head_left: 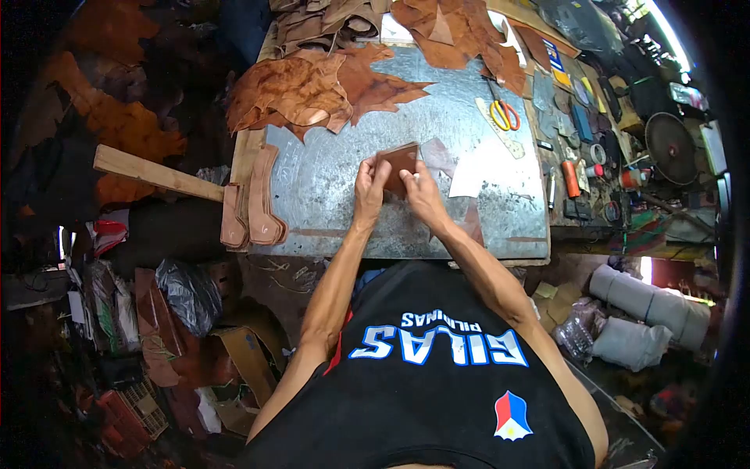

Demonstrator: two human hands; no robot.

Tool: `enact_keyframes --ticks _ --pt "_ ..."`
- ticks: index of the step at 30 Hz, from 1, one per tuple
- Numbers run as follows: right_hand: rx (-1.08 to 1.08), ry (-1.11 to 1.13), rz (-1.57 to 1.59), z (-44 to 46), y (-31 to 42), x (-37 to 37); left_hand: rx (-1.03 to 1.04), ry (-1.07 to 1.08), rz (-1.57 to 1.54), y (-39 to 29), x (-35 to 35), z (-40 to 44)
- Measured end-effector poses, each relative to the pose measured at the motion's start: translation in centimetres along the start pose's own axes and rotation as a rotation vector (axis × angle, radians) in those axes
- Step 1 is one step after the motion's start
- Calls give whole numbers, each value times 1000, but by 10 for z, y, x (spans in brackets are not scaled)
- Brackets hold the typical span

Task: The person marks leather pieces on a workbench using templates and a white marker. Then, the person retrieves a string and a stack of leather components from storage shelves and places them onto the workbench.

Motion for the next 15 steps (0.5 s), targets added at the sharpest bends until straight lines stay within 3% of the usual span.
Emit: enact_keyframes --ticks 2,3,5,6,8,9,11,15 --pt "320 217 631 -4 -7 0 -47 62 49 -4 -6 -7" --pt "319 220 631 -4 -11 2 -99 125 103 -7 -7 -8" --pt "-97 -175 252 -9 -5 -11 -94 107 95 -18 -14 -6" --pt "-93 -170 254 -13 -1 -16 -29 179 302 -32 -17 -1" --pt "-257 -389 -12 -30 25 -39 78 303 653 -47 -22 5" --pt "-252 -385 -9 -30 21 -34 72 303 657 -44 -28 6" --pt "-240 -84 -140 -20 4 -5 156 454 712 -27 -32 3" --pt "-186 -77 -46 -12 -13 15 162 345 717 -20 -32 -6"
Point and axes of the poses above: each hand's wrist, its own z-axis towards the middle knuckle, its own x-axis out of the palm, y = z × x, the point moved 5 cm from there along z, towards the middle knuckle, and after that the axes turned 13 degrees about x, right-handed, at the moved point
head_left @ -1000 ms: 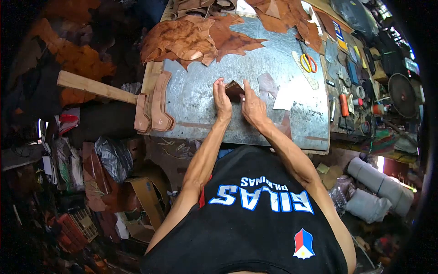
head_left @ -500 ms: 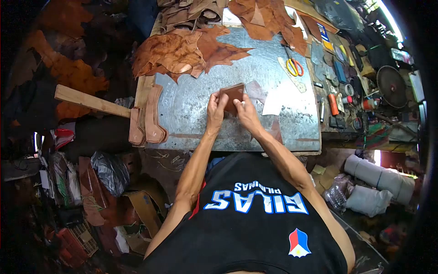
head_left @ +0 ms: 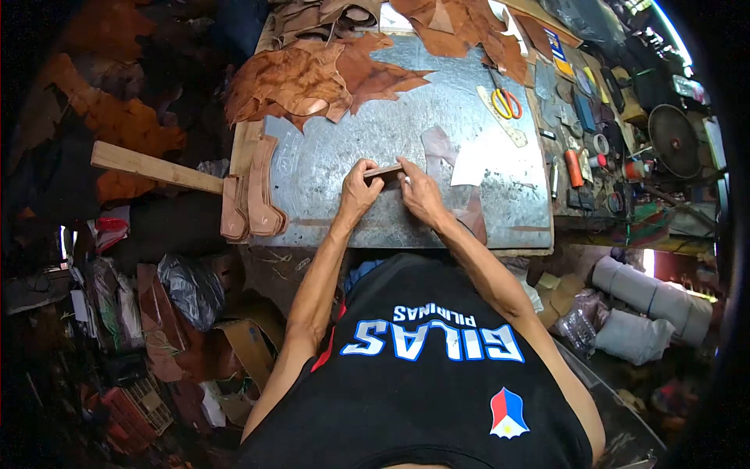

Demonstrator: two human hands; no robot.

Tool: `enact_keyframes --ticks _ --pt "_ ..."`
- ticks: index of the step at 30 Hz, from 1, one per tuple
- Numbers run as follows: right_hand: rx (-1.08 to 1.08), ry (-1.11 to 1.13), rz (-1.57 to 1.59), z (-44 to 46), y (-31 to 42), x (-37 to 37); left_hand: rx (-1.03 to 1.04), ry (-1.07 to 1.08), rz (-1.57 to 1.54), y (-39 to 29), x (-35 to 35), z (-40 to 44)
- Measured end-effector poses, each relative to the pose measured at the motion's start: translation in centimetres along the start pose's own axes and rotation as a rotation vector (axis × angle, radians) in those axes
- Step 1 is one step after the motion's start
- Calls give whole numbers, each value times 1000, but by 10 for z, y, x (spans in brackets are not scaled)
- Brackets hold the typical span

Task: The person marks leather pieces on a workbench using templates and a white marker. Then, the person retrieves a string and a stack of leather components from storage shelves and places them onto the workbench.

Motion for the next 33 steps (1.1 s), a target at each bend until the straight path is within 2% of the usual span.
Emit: enact_keyframes --ticks 2,4,6,8,10,12,14,16,18,20,22,23,26,28,30,31,33 --pt "-39 -68 -72 -6 8 7 -52 -12 10 3 2 -1" --pt "103 -100 -92 -12 12 11 -53 -73 -8 1 5 -1" --pt "109 -99 -97 -15 12 12 -55 -76 -27 2 8 -4" --pt "336 197 -153 -18 10 14 -39 -89 49 -5 4 -9" --pt "211 122 -28 -17 12 12 -37 -95 -27 2 4 -10" --pt "-36 -89 -61 -23 10 16 -22 -102 -16 -8 -2 -10" --pt "-45 -101 -57 -26 4 18 -12 -47 160 7 2 -16" --pt "42 -2 -73 -22 3 17 -8 -31 111 -3 -2 -10" --pt "29 -12 -53 -24 1 14 -32 -13 63 -2 0 -12" --pt "43 48 -115 -24 -4 20 -24 14 172 8 -1 -14" --pt "59 54 -119 -17 -1 10 -2 2 153 -1 -4 -1" --pt "67 78 -98 -12 -2 7 -8 81 114 -4 -4 2" --pt "58 55 15 -8 13 -16 -120 321 -22 -9 -7 11" --pt "33 196 106 1 24 -23 -201 531 -149 -4 -12 14" --pt "176 303 254 5 19 -20 -340 665 -193 -15 -26 18" --pt "264 305 394 5 12 -18 -376 629 -168 -10 -43 10" --pt "472 320 644 4 -2 -9 -633 423 -487 -5 -52 2"
Point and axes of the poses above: each hand's wrist, its own z-axis towards the middle knuckle, its own x-axis out of the palm, y = z × x, the point moved 5 cm from there along z, towards the middle knuckle, and after that the axes turned 13 degrees about x, right-handed, at the moved point
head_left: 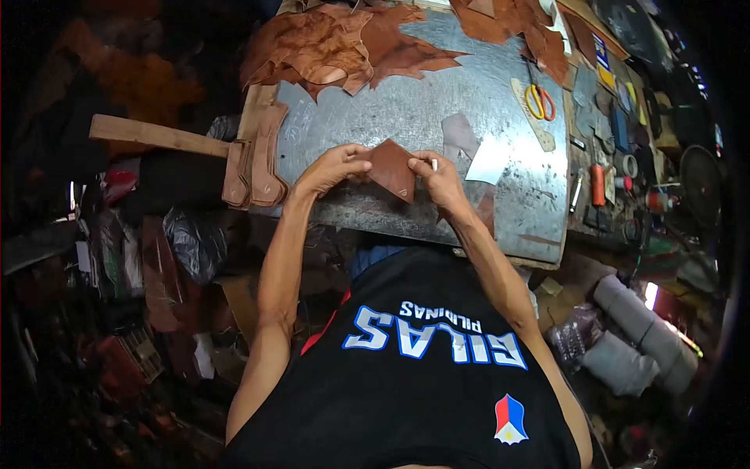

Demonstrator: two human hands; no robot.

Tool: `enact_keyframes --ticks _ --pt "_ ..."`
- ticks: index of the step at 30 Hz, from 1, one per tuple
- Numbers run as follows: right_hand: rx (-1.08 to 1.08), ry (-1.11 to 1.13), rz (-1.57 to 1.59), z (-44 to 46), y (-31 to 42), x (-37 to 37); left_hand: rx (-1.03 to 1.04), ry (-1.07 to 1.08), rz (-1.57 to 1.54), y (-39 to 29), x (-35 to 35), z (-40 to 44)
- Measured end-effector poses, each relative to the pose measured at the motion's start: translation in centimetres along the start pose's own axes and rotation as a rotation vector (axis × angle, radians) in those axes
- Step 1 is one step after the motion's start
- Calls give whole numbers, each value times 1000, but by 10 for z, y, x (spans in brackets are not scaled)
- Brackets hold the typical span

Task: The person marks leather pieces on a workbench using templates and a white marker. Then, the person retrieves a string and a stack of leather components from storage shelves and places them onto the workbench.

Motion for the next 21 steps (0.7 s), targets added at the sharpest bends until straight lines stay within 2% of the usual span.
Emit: enact_keyframes --ticks 1,3,4,6,8,10,12,14,17,18,19,21 --pt "130 15 129 0 -10 -3 -4 -8 -7 3 7 -1" --pt "171 -4 193 3 -27 0 31 -298 -313 12 21 -6" --pt "200 -19 264 5 -33 5 55 -329 -372 38 27 -3" --pt "212 -25 196 1 -33 6 91 -413 -381 46 50 0" --pt "158 -24 84 -1 -35 8 134 -506 -371 48 27 -10" --pt "113 57 74 -3 -38 6 85 -410 -77 43 -17 -4" --pt "66 86 62 -19 -33 -6 28 -529 283 9 -56 -11" --pt "221 214 113 -48 -20 -16 8 -464 372 0 -86 -7" --pt "231 204 47 -64 -37 -41 -14 -474 575 23 -123 6" --pt "232 166 4 -72 -36 -50 -89 -485 797 23 -128 6" --pt "233 154 11 -75 -38 -57 -85 -471 797 27 -130 8" --pt "224 145 -6 -86 -42 -78 -19 -528 1221 25 -129 12"
Point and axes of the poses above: each hand's wrist, its own z-axis towards the middle knuckle, its own x-axis out of the palm, y = z × x, the point moved 5 cm from there along z, towards the middle knuckle, and after that the axes turned 13 degrees about x, right-handed, at the moved point
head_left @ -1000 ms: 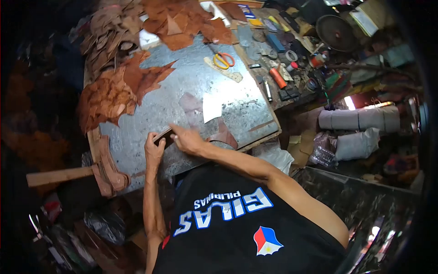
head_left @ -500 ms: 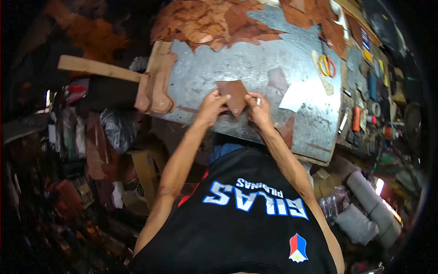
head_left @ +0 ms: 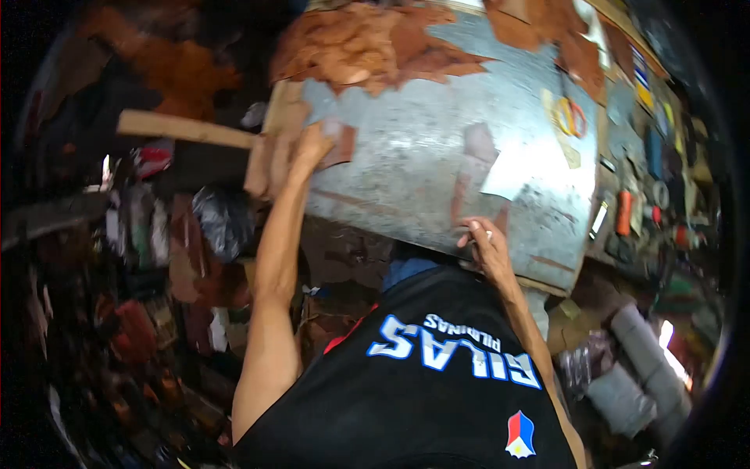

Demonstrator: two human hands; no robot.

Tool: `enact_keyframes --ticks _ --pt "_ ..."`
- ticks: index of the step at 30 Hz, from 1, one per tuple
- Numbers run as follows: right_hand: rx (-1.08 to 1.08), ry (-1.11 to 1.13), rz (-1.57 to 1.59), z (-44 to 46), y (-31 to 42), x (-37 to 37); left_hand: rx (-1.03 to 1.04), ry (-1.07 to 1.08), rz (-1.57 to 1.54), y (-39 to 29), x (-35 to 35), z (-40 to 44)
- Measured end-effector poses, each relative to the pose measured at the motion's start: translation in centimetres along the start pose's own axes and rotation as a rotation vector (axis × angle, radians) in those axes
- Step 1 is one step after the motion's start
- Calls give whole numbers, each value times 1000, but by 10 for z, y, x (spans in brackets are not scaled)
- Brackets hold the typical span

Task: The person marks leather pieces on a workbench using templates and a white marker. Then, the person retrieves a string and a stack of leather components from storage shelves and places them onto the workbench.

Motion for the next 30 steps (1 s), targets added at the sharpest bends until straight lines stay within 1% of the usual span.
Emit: enact_keyframes --ticks 1,2,3,4,5,6,8,9,10,12,13,15,16,17,18,19,21,22,24,26,28,29,30 --pt "-5 8 -8 -10 2 -8 -21 -51 54 -8 -2 -4" --pt "-104 -35 -18 -24 11 -14 33 -13 38 -3 -3 -4" --pt "-62 -106 -67 -28 4 -29 97 23 15 -3 3 4" --pt "-107 -131 -42 -30 -3 -41 -8 -25 79 -24 -4 -3" --pt "-62 -177 -65 -32 -5 -52 6 19 143 -39 -16 -4" --pt "-67 -206 -56 -35 -10 -66 36 60 266 -48 -19 1" --pt "-331 -537 -339 -38 1 -82 20 95 361 -56 -20 -6" --pt "-339 -509 -327 -33 1 -85 86 31 365 -80 -30 -11" --pt "-336 -579 -445 -29 3 -93 156 -29 367 -102 -35 -13" --pt "-324 -731 -683 -19 11 -107 346 -142 180 -121 -16 -16" --pt "-326 -721 -674 -9 17 -108 495 -161 131 -156 -10 -22" --pt "-364 -730 -875 17 41 -98 611 -139 9 -228 22 -45" --pt "-369 -726 -872 25 53 -94 588 -26 5 -264 31 -58" --pt "-336 -642 -998 35 64 -85 631 27 21 -294 41 -73" --pt "-303 -557 -1123 43 69 -80 674 78 36 -314 49 -86" --pt "-308 -554 -1123 48 72 -84 671 76 40 -321 53 -95" --pt "-313 -502 -1278 61 68 -89 719 117 76 -321 69 -112" --pt "-324 -497 -1279 67 69 -97 712 112 83 -313 76 -116" --pt "-324 -622 -1202 77 72 -124 642 138 -41 -293 83 -117" --pt "-382 -672 -1139 83 76 -135 663 98 -20 -293 71 -119" --pt "-362 -679 -1027 72 81 -138 602 123 -198 -293 64 -114" --pt "-435 -711 -980 64 77 -132 541 155 -348 -295 59 -114" --pt "-451 -579 -812 50 79 -125 481 192 -496 -306 46 -114"
Point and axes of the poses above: each hand's wrist, its own z-axis towards the middle knuckle, its own x-axis out of the palm, y = z × x, the point moved 5 cm from there along z, towards the middle knuckle, and after that the axes turned 13 degrees about x, right-handed, at the moved point
